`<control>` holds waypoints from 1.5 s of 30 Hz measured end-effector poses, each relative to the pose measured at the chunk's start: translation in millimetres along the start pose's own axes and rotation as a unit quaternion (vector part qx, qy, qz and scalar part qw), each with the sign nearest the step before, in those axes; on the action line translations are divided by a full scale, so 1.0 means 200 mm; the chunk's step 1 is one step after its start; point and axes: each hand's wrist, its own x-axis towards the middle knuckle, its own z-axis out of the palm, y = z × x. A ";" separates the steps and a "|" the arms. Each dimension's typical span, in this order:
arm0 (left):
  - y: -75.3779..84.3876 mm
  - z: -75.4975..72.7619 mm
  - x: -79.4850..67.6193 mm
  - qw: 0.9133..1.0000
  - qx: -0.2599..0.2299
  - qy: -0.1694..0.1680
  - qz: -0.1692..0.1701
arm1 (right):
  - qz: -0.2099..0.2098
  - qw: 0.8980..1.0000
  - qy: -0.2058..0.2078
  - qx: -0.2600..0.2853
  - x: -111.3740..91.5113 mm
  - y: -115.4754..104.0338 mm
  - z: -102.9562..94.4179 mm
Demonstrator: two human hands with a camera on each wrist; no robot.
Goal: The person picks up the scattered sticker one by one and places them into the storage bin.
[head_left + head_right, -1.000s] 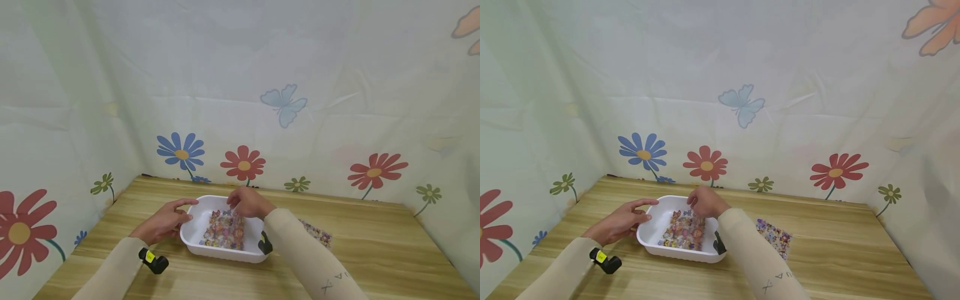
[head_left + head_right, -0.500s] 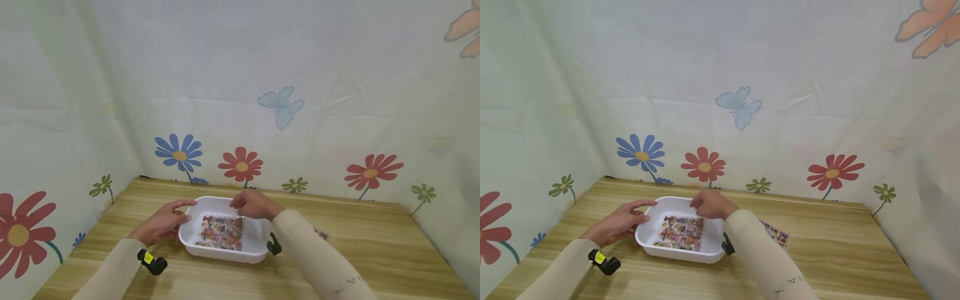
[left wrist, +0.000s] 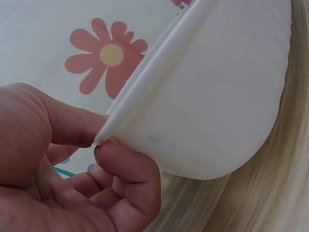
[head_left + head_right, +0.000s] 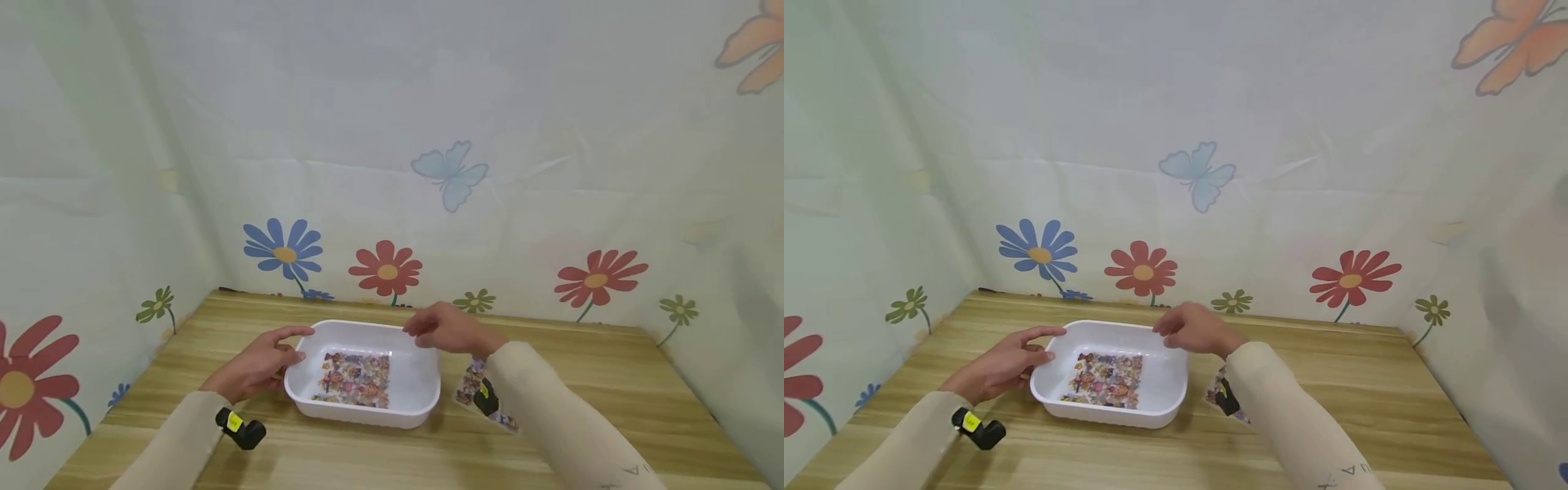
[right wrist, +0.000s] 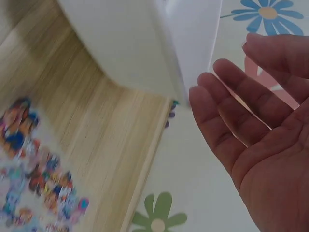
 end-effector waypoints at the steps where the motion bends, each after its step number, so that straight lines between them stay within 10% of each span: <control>1: 0.00 0.00 0.00 1.000 0.000 0.001 -0.001 | -0.004 1.000 0.000 0.006 -0.02 0.01 -0.01; 45: -0.01 0.00 0.00 1.000 -0.006 0.001 -0.002 | 0.132 0.988 0.050 -0.063 -0.49 0.47 -0.22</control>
